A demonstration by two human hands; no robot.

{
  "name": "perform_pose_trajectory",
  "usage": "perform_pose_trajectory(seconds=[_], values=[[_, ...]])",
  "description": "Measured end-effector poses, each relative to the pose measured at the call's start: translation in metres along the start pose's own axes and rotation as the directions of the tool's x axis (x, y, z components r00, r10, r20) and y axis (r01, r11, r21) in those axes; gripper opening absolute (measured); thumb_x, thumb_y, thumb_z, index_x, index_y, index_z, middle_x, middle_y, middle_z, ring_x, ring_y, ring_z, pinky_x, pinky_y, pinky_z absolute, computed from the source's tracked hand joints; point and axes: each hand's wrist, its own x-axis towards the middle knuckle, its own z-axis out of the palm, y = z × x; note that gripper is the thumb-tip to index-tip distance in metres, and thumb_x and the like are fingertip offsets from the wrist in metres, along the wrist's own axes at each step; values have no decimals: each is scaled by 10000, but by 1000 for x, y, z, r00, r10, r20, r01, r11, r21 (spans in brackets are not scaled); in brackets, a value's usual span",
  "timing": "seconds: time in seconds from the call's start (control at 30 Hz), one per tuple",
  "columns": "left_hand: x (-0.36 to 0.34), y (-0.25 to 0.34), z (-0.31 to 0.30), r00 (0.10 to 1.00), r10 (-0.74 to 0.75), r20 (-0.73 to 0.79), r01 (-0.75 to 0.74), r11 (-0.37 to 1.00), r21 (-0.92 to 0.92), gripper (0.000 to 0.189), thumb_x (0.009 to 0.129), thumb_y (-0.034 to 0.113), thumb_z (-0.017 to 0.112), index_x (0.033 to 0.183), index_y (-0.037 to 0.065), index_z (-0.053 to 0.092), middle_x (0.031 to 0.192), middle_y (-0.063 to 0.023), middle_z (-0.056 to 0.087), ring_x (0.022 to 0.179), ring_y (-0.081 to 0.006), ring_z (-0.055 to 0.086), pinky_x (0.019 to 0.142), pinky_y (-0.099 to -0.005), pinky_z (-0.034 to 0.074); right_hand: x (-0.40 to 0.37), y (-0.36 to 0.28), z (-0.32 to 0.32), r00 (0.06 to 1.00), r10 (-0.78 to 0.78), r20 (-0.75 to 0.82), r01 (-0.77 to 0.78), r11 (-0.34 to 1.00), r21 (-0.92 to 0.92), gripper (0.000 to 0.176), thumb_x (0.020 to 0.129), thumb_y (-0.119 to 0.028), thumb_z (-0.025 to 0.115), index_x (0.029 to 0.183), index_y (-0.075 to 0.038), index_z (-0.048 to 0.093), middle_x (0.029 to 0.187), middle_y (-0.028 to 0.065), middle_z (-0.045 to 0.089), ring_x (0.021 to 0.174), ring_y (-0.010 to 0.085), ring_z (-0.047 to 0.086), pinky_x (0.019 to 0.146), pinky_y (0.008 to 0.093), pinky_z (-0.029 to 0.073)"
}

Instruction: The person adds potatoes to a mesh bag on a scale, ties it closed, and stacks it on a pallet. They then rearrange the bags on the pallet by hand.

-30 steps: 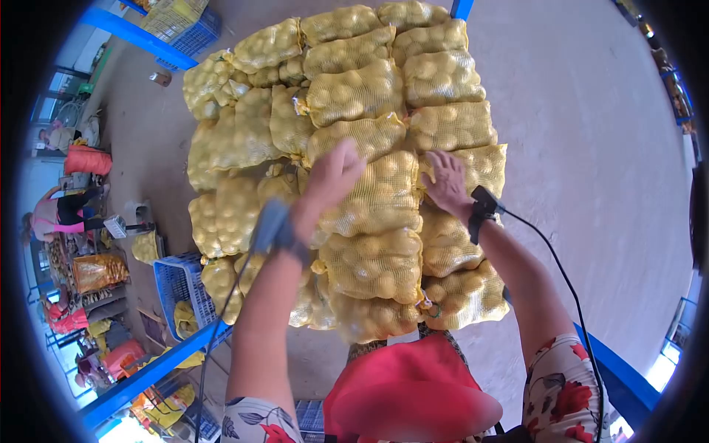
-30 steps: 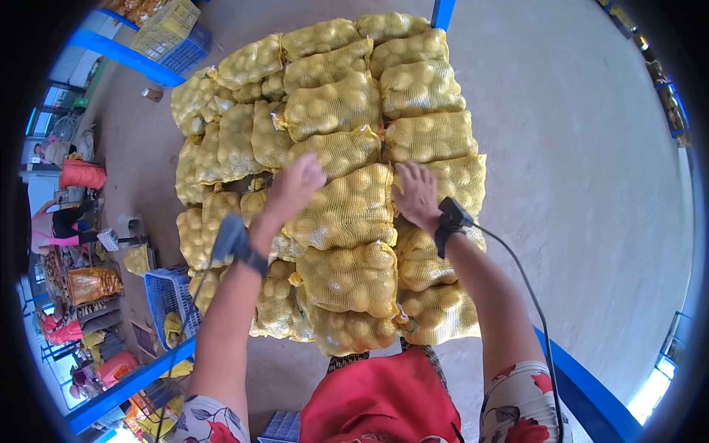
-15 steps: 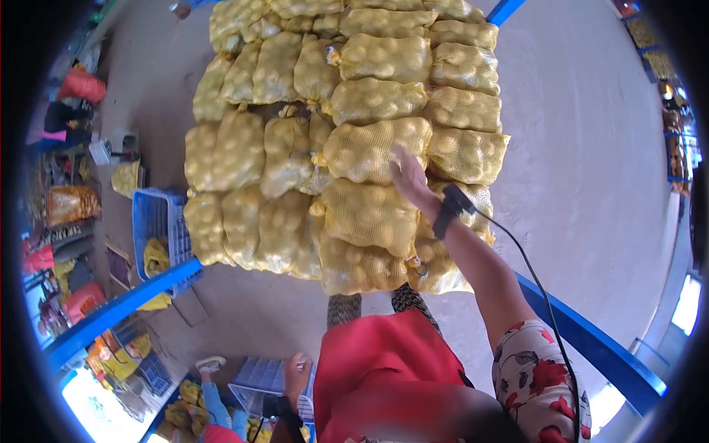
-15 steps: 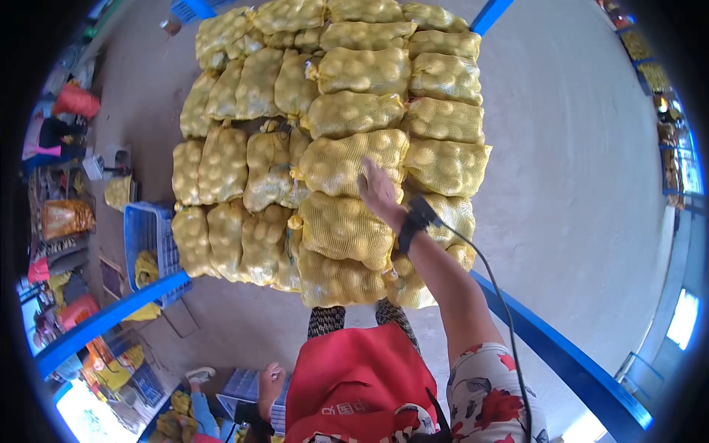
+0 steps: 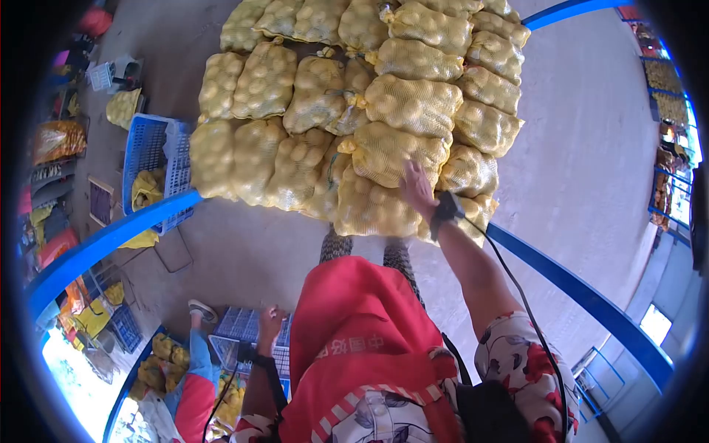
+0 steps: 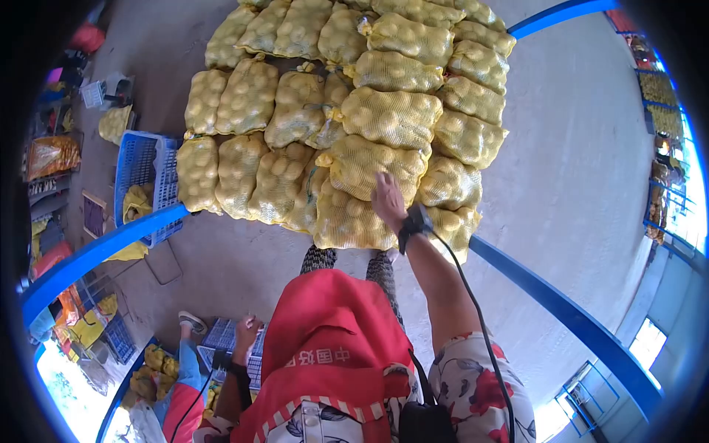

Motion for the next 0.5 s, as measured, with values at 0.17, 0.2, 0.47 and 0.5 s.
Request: perform_pose_trajectory(seconds=[0.17, 0.2, 0.47, 0.5], values=[[5, 20, -22, 996, -92, -24, 80, 947, -312, 287, 852, 146, 574, 1060, -52, 565, 831, -98, 626, 733, -189, 644, 644, -296, 521, -145, -40, -3, 823, 280, 494, -331, 944, 16, 388, 797, -161, 516, 1162, -32, 539, 1023, 226, 616, 974, 376, 583, 851, 421, 464], [0, 19, -25, 997, -70, -17, 62, 949, -309, 287, 852, 146, 574, 1060, -52, 565, 831, -98, 626, 733, -189, 644, 644, -296, 521, -180, -54, -9, 817, 311, 486, -361, 933, 8, 384, 796, -167, 521, 1145, -9, 545, 1047, 223, 616, 968, 369, 590, 845, 418, 470], [-64, -100, -26, 982, -115, 149, 173, 863, -475, 373, 854, 222, 597, 1148, 5, 521, 970, -125, 602, 752, -238, 638, 644, -319, 522, -376, -90, -53, 717, 409, 565, -473, 880, -36, 327, 765, -144, 508, 1062, -63, 621, 886, 217, 653, 850, 366, 641, 756, 427, 502], [-50, -162, -41, 934, -127, 333, 271, 861, -431, 466, 857, 271, 604, 1237, 34, 479, 1095, -160, 583, 817, -297, 652, 664, -375, 532, -390, -80, -48, 744, 401, 534, -472, 882, -5, 352, 748, -135, 508, 1073, -69, 624, 907, 225, 650, 875, 370, 636, 785, 429, 500]])
